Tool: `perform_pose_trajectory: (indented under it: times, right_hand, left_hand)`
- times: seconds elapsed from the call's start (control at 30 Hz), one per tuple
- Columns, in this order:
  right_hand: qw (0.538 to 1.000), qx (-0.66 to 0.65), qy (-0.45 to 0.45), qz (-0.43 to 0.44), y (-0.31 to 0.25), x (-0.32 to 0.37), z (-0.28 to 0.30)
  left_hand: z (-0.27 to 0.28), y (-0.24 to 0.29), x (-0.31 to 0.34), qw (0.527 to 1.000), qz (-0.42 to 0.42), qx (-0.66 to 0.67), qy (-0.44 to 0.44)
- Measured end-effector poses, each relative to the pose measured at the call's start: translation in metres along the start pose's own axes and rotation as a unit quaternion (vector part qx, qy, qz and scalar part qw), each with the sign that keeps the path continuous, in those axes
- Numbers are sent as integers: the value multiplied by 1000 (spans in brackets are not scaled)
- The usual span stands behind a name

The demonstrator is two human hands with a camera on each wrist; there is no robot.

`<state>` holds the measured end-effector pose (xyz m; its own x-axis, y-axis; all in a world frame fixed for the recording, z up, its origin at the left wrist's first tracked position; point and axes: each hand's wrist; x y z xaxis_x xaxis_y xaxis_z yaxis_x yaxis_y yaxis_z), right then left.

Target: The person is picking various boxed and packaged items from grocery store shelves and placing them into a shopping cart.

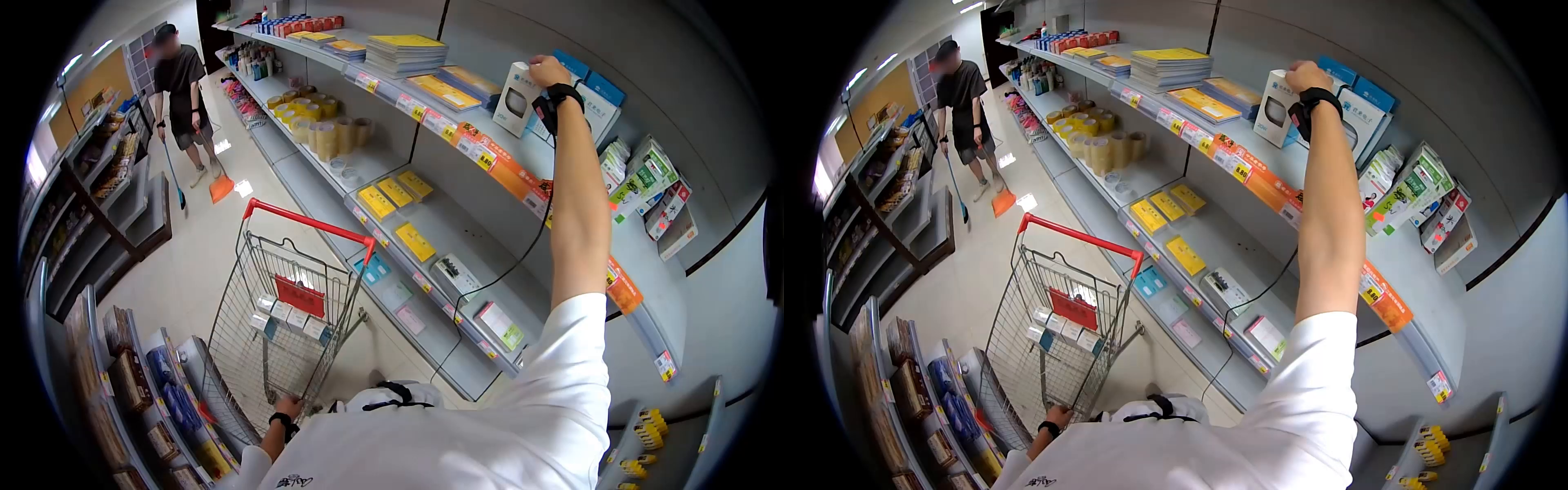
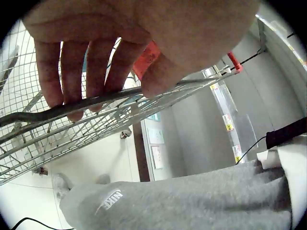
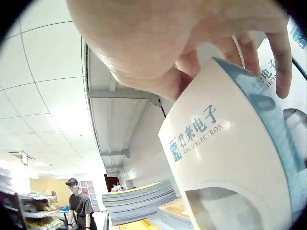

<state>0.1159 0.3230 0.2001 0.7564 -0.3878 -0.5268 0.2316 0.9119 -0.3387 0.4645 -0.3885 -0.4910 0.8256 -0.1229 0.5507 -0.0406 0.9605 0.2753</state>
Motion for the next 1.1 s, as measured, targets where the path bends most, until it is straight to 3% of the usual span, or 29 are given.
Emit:
perform_pose_trajectory:
  times: [0.2,0.27,0.3,0.33,0.37,0.6,0.7,0.77,0.83,0.97,1.1]
  right_hand:
    - [986,-88,-87,112,29,-24,-10]
    - [981,-116,-112,112,22,-12,-5]
    - [984,-65,-98,131,-1,16,10]
    - [982,-99,-118,109,4,15,7]
    - [983,-34,-100,153,11,8,3]
    - [983,109,-83,122,6,19,-2]
    - [979,138,-47,143,13,16,-11]
    - [973,167,-1,160,-3,31,-2]
    - [973,187,14,133,-24,41,11]
    - [959,144,107,218,-68,61,36]
    - [947,89,104,289,-144,114,31]
  left_hand:
    - [-1,-3,-6,1000,8,4,-9]
    - [-7,-9,-8,1000,6,21,-8]
    - [-6,-8,-6,999,22,32,-13]
    - [-3,-6,-3,1000,11,18,-7]
    - [2,-5,-1,999,20,27,-4]
    - [4,-11,10,996,-7,87,13]
    - [34,4,35,979,23,196,-48]
    - [31,-2,35,989,8,144,-28]
    - [20,-16,35,984,24,172,-34]
    - [-9,-56,34,990,-1,142,-21]
    - [-18,-82,54,992,29,114,-41]
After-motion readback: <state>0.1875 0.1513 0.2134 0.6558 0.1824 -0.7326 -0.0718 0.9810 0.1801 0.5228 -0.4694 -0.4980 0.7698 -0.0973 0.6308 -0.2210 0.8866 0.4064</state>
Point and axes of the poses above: each hand's wrist, its own x-axis away from the middle knuckle, its own z-axis out of the back of the hand, y = z × x, and after that the axes turned 12 degrees about -x, right-handed
